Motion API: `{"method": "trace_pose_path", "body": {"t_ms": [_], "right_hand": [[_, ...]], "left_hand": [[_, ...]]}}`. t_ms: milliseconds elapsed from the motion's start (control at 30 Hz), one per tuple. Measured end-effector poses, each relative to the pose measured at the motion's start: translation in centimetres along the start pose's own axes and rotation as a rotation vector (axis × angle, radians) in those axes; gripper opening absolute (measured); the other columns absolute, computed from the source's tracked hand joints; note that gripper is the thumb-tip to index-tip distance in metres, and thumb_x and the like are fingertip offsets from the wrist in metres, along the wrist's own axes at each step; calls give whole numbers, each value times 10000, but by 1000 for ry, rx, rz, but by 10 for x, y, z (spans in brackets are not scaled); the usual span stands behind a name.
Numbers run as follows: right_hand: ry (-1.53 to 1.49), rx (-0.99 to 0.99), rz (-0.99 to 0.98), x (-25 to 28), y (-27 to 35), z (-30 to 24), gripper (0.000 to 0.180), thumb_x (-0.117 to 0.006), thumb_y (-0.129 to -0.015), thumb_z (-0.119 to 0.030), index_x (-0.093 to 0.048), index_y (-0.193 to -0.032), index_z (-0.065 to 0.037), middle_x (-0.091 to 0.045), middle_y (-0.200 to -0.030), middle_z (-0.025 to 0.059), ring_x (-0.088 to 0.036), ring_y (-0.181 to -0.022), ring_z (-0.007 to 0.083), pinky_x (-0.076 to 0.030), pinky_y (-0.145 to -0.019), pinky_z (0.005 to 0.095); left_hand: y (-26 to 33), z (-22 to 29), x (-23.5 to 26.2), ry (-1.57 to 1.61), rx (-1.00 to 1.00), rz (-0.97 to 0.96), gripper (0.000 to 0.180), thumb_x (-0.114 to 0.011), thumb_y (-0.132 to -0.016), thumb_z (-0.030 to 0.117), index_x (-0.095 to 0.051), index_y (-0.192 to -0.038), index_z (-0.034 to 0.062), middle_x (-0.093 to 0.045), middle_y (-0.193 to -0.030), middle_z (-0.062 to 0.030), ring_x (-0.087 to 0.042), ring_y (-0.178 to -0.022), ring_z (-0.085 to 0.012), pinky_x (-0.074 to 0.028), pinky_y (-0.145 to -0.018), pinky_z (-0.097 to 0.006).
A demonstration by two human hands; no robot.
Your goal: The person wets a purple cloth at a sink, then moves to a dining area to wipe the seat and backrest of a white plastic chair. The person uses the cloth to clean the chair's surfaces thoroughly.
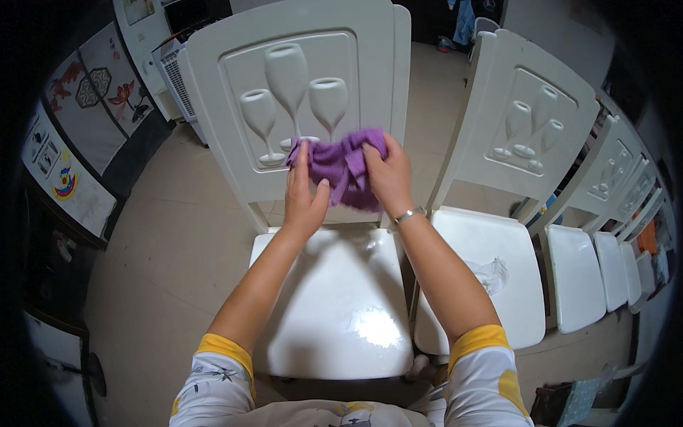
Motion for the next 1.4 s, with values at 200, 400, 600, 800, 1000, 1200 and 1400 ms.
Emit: {"method": "trace_pose_path", "body": {"t_ms": [200,400,600,800,1000,1200,1400], "right_hand": [[862,481,-95,-23,23,-2,389,-595,-835,-131,-503,-1210,-78,-616,-764,123,-632,-687,343,-508,-584,440],[921,364,-202,-35,64,31,495,-582,-831,-126,-434,-1296,-42,-645,-797,132,-642,-676,333,-515,-565,444],[779,339,-251,-110,82,30,492,-574,-820,-122,-443,-1275,12,-649,-709,136,-640,-594,335,-511,-526,441],[711,388,-325,-157,88,15,420,-575,-833,-139,-508,-1227,-13,-645,-701,146,-641,-603,332,-511,-538,433],[441,202,-274,-67,64,65,253,-593,-861,-170,-632,-1080,-49,-645,-722,122,-629,-606,239,-498,-546,385],[-15,-534,-288,22,74,99,225,-544,-951,-239,-684,-1024,-78,-634,-822,-31,-563,-718,70,-451,-609,244],[-582,-848,-1,45,83,74,291,-461,-999,-328,-572,-1093,-76,-633,-934,21,-606,-816,116,-530,-684,302]], "left_hand": [[19,-23,-36,-552,-138,-226,815,-598,-781,114,-214,-1499,61,-416,-1354,-274,-382,-1272,-415,-225,-1124,-512],[47,-37,-21,-592,-151,-228,844,-640,-762,140,-229,-1495,60,-436,-1351,-224,-383,-1291,-374,-213,-1134,-503],[35,-68,25,-635,-11,-199,884,-668,-774,145,-186,-1510,72,-592,-1042,-176,-501,-1174,-345,-225,-1124,-511],[42,-100,76,-665,52,-109,857,-651,-783,126,-203,-1513,103,-579,-1092,-153,-496,-1171,-346,-244,-1114,-503],[46,-92,65,-459,137,-57,788,-630,-794,109,-262,-1490,86,-561,-1157,-197,-517,-1123,-368,-316,-1064,-466],[53,-59,6,-148,178,-160,738,-611,-817,80,-277,-1475,55,-454,-1385,-226,-445,-1282,-365,-358,-1061,-410],[32,-14,-24,5,56,-101,753,-612,-814,82,-256,-1476,40,-444,-1388,-223,-447,-1265,-374,-354,-1054,-422]]}}
Point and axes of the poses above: each hand's wrist, its own y-axis away from the middle knuckle, its own x-axis out of the back of the hand, z = x × y, the point moved 8 cm from there along -y, towards the middle knuckle
